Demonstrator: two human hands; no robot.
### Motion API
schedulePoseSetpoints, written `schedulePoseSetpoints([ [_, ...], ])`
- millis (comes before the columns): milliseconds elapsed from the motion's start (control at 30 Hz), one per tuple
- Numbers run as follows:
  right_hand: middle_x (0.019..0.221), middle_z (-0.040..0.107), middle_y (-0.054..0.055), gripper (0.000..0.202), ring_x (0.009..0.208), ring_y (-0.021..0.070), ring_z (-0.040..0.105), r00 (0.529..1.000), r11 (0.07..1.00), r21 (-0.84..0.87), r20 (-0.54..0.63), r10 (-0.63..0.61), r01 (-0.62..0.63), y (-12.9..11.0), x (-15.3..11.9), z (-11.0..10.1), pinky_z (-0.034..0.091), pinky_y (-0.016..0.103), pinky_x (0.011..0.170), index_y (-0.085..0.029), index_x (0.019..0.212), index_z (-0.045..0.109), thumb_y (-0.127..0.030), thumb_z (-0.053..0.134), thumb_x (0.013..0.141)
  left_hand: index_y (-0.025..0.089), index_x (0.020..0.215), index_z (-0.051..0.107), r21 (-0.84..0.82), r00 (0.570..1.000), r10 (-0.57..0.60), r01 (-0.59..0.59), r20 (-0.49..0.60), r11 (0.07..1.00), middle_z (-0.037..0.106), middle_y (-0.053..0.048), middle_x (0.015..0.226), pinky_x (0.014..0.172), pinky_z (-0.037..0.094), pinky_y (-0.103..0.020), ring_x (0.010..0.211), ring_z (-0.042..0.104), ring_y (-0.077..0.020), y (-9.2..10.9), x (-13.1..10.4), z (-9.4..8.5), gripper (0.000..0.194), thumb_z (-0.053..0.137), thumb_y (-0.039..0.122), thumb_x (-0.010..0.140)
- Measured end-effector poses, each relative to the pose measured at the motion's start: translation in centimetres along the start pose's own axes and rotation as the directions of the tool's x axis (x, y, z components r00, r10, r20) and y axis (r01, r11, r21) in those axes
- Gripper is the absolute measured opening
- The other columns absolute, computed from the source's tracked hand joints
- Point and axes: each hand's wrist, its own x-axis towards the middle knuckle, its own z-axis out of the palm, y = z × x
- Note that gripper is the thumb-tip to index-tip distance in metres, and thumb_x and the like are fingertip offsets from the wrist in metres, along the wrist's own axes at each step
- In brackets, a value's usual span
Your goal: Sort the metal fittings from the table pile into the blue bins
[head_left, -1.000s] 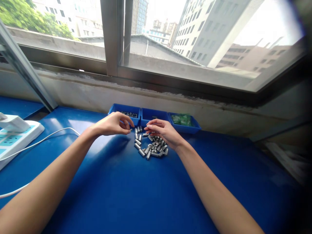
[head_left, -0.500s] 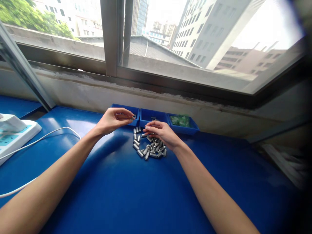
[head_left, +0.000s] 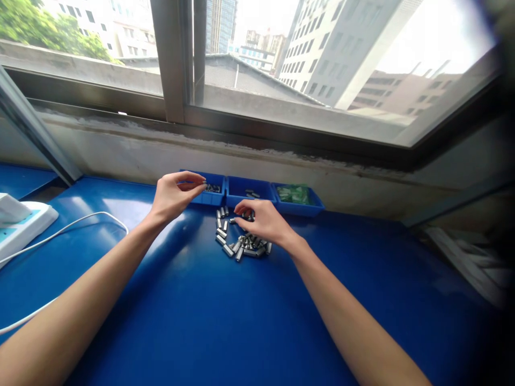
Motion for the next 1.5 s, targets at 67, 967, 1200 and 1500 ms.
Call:
schedulePoseSetpoints([
  [67,0.094,0.075,0.006,0.016,0.091,0.0210,0.066,0.997,0.991,-0.115,0.034,-0.067,0.070,0.2,-0.1,0.4,0.049,0.031,0.082,-0.018,0.094,0.073,-0.018,0.069,0.079,0.015,0.095,0.080,0.048,0.998,-0.004,0.007,-0.061,0.999,0.080,-0.008,0.093,0.085,0.063,-0.033,0.092,0.077,-0.0274,0.2,-0.1,0.0,0.032,0.084,0.039,0.073],
  [967,0.079,0.074,0.001,0.035,0.071,0.0155,0.070,0.873,0.482,0.876,-0.240,0.426,0.006,3.0,-1.0,1.5,0.058,0.030,0.076,-0.020,0.086,0.073,-0.042,0.089,0.064,0.019,0.119,0.072,0.399,0.789,0.406,-0.593,0.461,0.700,0.072,-0.012,0.118,0.098,0.053,-0.044,0.110,0.063,-0.0274,-1.5,-4.4,4.1,0.030,0.054,0.026,0.095],
  [1200,0.083,0.074,-0.002,0.027,0.079,0.0143,0.072,0.792,0.397,0.898,-0.378,0.479,0.188,4.0,-1.2,0.5,0.058,0.029,0.085,-0.023,0.085,0.073,-0.031,0.088,0.065,0.018,0.126,0.069,0.419,0.764,0.362,-0.611,0.534,0.672,0.067,-0.014,0.128,0.105,0.049,-0.048,0.118,0.059,-0.0297,-1.6,-4.3,4.3,0.037,0.053,0.034,0.098],
  [1500,0.089,0.077,0.007,0.031,0.088,0.0232,0.076,0.760,0.786,0.617,-0.525,0.383,0.030,4.8,-0.2,-0.7,0.059,0.033,0.084,-0.017,0.087,0.072,-0.043,0.082,0.071,0.017,0.125,0.070,0.400,0.745,0.341,-0.618,0.573,0.677,0.068,-0.013,0.127,0.106,0.049,-0.045,0.118,0.058,-0.0286,-1.8,-4.1,4.2,0.038,0.048,0.037,0.101],
])
